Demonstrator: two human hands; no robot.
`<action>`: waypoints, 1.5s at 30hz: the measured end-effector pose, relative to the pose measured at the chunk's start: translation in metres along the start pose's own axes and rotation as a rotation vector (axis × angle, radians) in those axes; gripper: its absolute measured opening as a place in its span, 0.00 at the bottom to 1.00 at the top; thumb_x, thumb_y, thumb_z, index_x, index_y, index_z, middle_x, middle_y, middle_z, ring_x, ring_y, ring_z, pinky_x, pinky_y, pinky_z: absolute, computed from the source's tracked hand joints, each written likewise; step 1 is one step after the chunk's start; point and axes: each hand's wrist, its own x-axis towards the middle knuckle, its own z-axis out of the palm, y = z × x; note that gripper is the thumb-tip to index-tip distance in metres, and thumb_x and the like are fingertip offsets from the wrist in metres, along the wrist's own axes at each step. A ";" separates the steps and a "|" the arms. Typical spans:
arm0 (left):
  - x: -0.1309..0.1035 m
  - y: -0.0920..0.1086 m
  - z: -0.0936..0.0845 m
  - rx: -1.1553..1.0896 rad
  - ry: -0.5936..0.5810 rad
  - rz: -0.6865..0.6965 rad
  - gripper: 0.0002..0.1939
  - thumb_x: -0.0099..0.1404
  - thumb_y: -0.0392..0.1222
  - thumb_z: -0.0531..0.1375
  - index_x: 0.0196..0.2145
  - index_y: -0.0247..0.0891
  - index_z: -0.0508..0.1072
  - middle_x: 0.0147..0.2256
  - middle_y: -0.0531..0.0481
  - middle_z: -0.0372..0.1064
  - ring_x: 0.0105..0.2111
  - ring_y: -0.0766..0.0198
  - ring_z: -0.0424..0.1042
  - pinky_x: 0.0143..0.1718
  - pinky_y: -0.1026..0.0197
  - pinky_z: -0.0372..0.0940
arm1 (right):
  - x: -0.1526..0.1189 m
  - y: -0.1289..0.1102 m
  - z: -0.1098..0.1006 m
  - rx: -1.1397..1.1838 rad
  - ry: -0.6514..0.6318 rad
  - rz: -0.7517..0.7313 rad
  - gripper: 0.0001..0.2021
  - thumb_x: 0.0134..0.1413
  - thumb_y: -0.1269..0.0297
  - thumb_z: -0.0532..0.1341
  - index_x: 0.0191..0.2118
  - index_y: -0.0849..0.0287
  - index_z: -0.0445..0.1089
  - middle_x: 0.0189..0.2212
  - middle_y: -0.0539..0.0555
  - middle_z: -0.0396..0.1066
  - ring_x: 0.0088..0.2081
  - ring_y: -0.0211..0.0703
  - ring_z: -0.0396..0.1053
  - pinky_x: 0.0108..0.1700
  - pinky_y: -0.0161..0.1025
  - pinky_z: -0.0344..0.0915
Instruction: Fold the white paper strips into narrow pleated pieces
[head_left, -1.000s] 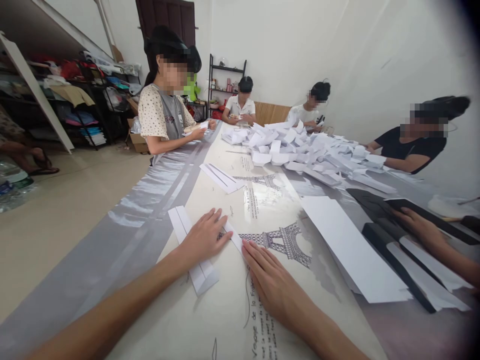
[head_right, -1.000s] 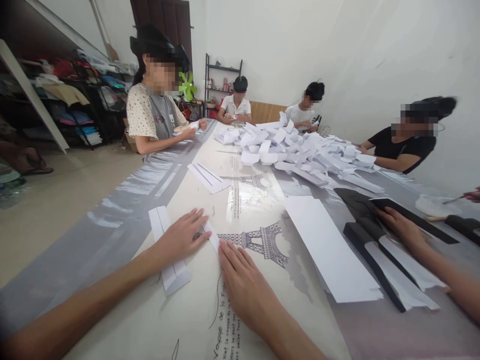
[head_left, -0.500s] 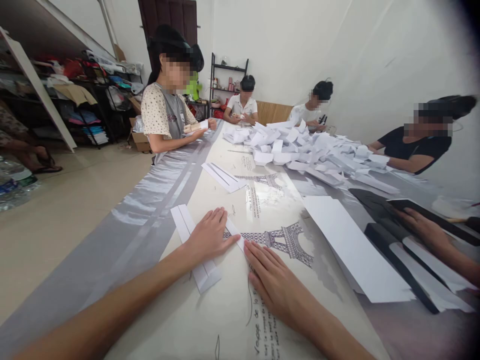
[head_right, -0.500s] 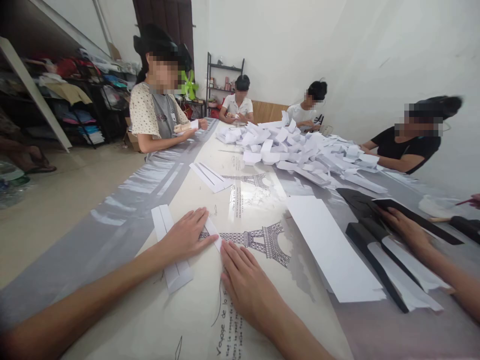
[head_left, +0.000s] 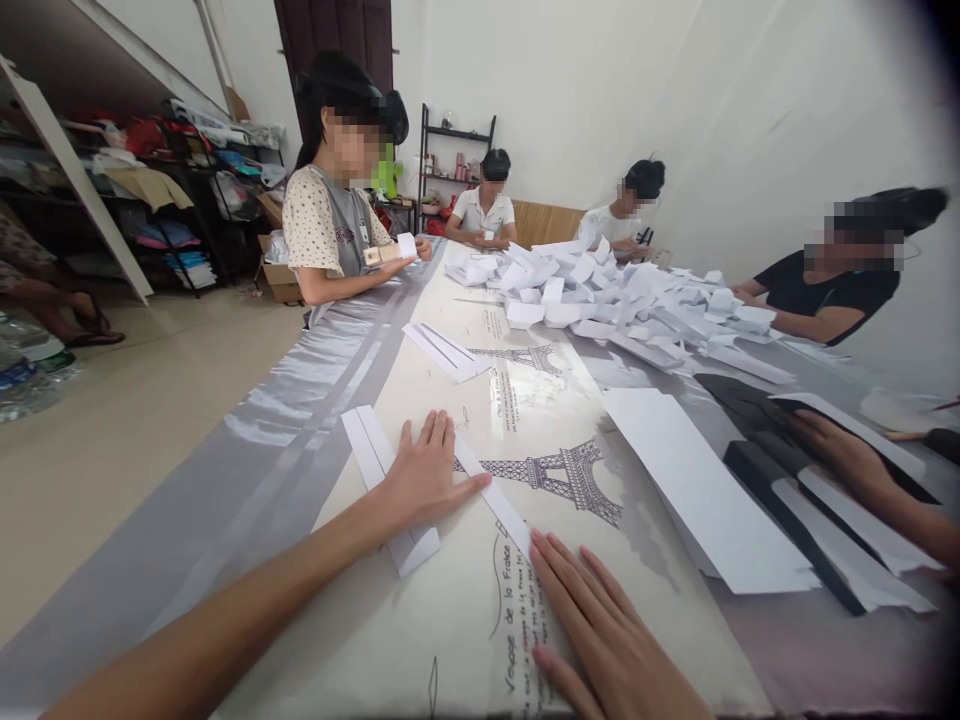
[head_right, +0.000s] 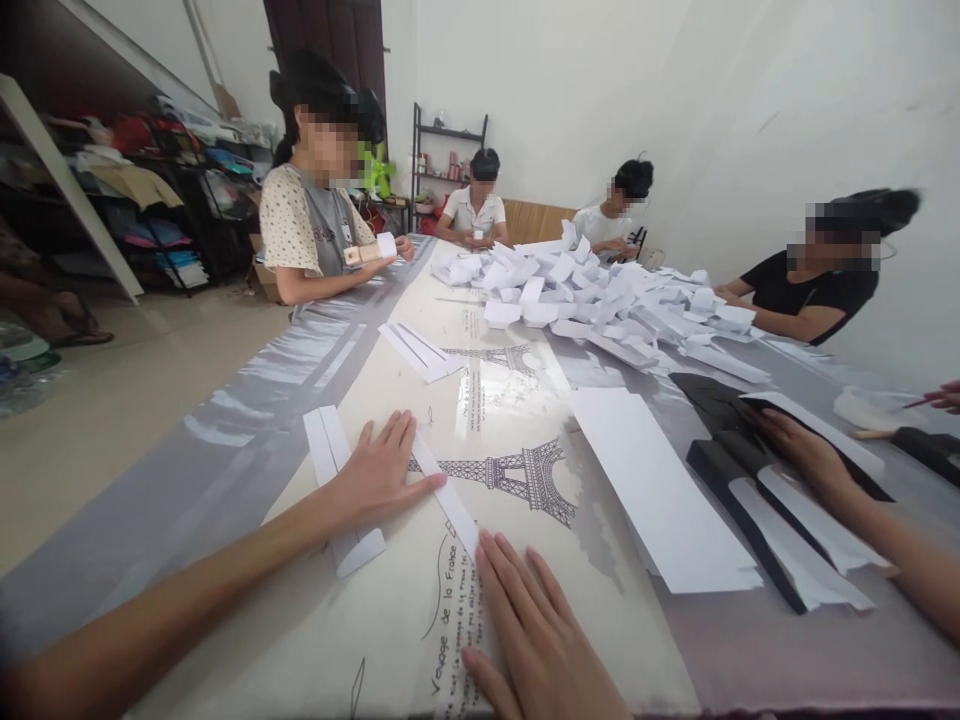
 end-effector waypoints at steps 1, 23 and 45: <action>0.000 0.000 0.002 0.003 0.017 0.007 0.51 0.68 0.74 0.43 0.69 0.25 0.50 0.68 0.23 0.50 0.69 0.32 0.49 0.64 0.28 0.45 | -0.004 0.000 0.001 -0.012 0.010 0.010 0.44 0.68 0.58 0.56 0.75 0.57 0.24 0.70 0.60 0.51 0.68 0.61 0.58 0.62 0.61 0.69; 0.000 0.010 -0.015 0.027 -0.170 -0.086 0.50 0.70 0.70 0.44 0.71 0.23 0.45 0.72 0.29 0.37 0.73 0.38 0.36 0.68 0.32 0.36 | 0.008 0.003 0.012 0.173 0.237 0.106 0.21 0.68 0.72 0.56 0.64 0.59 0.68 0.63 0.55 0.68 0.64 0.51 0.66 0.61 0.48 0.72; 0.001 0.018 -0.013 -0.023 -0.154 -0.152 0.58 0.64 0.77 0.47 0.72 0.23 0.44 0.72 0.27 0.37 0.72 0.37 0.36 0.69 0.32 0.35 | 0.001 0.002 0.010 -0.085 0.165 -0.068 0.21 0.68 0.76 0.52 0.63 0.67 0.67 0.62 0.61 0.68 0.60 0.52 0.70 0.55 0.47 0.76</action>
